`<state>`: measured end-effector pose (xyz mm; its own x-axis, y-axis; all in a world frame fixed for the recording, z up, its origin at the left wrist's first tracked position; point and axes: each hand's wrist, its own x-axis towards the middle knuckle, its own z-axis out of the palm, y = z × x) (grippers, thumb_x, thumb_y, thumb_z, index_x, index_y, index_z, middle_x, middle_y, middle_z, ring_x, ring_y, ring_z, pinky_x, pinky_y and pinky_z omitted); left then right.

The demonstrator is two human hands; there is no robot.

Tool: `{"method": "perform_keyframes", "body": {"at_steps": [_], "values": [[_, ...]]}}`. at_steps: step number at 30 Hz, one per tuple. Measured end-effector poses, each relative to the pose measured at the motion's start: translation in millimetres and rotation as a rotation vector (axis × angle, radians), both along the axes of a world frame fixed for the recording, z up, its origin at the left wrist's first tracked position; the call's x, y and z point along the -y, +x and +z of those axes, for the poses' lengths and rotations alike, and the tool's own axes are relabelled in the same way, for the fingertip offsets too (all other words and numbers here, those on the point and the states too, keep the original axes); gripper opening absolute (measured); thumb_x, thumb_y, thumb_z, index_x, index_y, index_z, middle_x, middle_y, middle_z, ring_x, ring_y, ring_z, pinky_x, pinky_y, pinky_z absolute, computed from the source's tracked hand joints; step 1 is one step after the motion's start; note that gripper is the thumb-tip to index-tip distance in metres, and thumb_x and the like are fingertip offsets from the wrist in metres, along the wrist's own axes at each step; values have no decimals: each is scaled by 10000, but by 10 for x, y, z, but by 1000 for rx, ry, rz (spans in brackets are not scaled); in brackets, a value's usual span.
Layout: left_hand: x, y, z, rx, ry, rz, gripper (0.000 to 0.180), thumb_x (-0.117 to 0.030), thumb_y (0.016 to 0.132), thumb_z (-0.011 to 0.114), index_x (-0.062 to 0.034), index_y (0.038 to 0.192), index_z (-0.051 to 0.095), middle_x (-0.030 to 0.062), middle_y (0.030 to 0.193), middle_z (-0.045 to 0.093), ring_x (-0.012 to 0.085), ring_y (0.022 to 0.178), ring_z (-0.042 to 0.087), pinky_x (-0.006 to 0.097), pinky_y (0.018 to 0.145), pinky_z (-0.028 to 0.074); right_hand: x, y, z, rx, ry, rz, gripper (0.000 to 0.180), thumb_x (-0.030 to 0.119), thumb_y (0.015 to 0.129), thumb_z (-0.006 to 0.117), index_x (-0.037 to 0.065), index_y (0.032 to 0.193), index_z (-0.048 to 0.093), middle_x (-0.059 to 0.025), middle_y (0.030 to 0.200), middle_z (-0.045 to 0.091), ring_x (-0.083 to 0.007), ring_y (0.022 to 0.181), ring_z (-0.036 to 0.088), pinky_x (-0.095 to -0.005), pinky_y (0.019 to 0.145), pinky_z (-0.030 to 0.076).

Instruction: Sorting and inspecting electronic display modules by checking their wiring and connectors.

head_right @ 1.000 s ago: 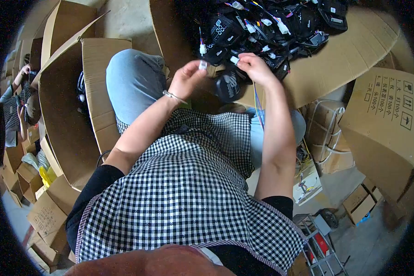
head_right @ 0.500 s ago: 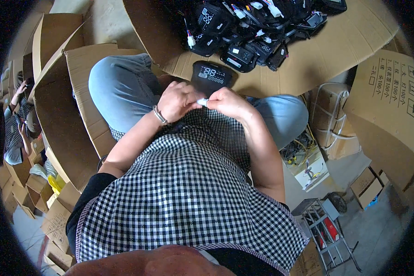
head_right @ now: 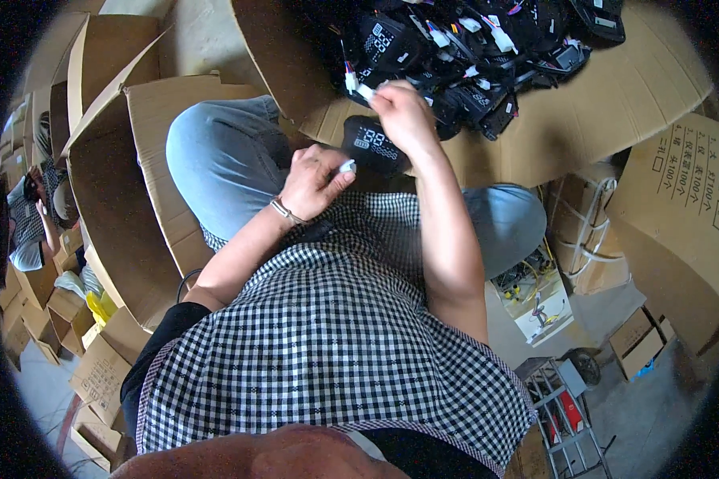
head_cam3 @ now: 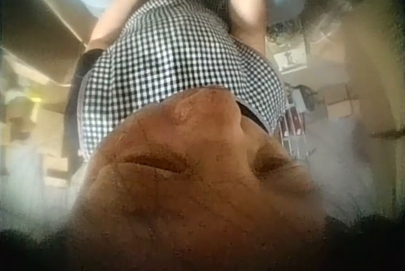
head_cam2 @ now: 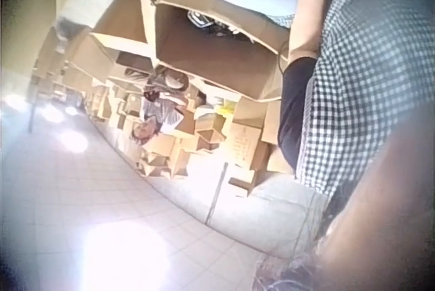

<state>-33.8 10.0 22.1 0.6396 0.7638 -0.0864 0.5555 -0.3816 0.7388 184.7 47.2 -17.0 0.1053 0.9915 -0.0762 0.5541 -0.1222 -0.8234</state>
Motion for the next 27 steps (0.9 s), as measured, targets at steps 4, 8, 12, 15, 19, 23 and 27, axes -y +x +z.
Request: {"method": "perform_keyframes", "body": {"at_steps": [4, 8, 12, 15, 19, 23, 27], "values": [[18, 161, -163, 331, -40, 5, 265, -282, 881, 653, -45, 953, 558, 117, 812, 596, 308, 765, 583, 383, 691, 469, -456, -416, -321, 207, 27, -32, 195, 277, 841, 643, 117, 922, 720, -166, 1067, 644, -314, 1024, 607, -414, 843, 481], [8, 178, -81, 244, -275, 142, 243, -207, 860, 726, -55, 957, 563, 49, 787, 579, 125, 701, 550, 268, 638, 460, -302, -348, -339, 149, 96, -136, 149, 210, 873, 612, 81, 919, 670, -156, 985, 621, -362, 877, 622, -452, 753, 499], [-44, 262, -191, 466, -212, 385, 144, -130, 853, 704, -68, 934, 603, 86, 807, 636, 204, 729, 637, 289, 673, 499, 110, -74, 425, 382, 320, -17, 56, 103, 861, 612, 51, 882, 619, -125, 996, 585, -334, 879, 619, -423, 739, 509], [-120, 280, -160, 412, 0, 300, 203, -117, 866, 659, -81, 1064, 630, 116, 1015, 640, 266, 927, 626, 337, 813, 496, 400, 75, 672, 347, 329, 60, 90, 71, 836, 638, 24, 910, 617, -122, 981, 579, -322, 865, 616, -415, 730, 508], [-357, 423, -269, 407, 194, 344, 316, -194, 887, 626, -103, 1190, 608, 218, 1471, 373, 374, 1343, 378, 438, 1083, 320, 889, 72, 511, -55, -13, 39, 92, 56, 879, 604, -21, 928, 608, -133, 879, 602, -289, 772, 635, -344, 687, 496], [-457, 534, -475, 478, -175, -77, 276, -230, 924, 592, -124, 1179, 601, 115, 1308, 575, 305, 1325, 439, 453, 1115, 268, 1361, -180, -27, -473, -382, -43, 159, 173, 955, 561, 29, 933, 625, -3, 674, 581, -120, 580, 539, -266, 556, 429], [-306, 511, -648, 223, -157, -430, 200, -216, 899, 610, -165, 1084, 665, 56, 1034, 689, 291, 919, 627, 435, 884, 434, 1592, -396, -208, -694, -389, -221, 164, 146, 951, 569, 5, 1004, 634, -7, 730, 597, -63, 601, 513, -216, 557, 429]]}}
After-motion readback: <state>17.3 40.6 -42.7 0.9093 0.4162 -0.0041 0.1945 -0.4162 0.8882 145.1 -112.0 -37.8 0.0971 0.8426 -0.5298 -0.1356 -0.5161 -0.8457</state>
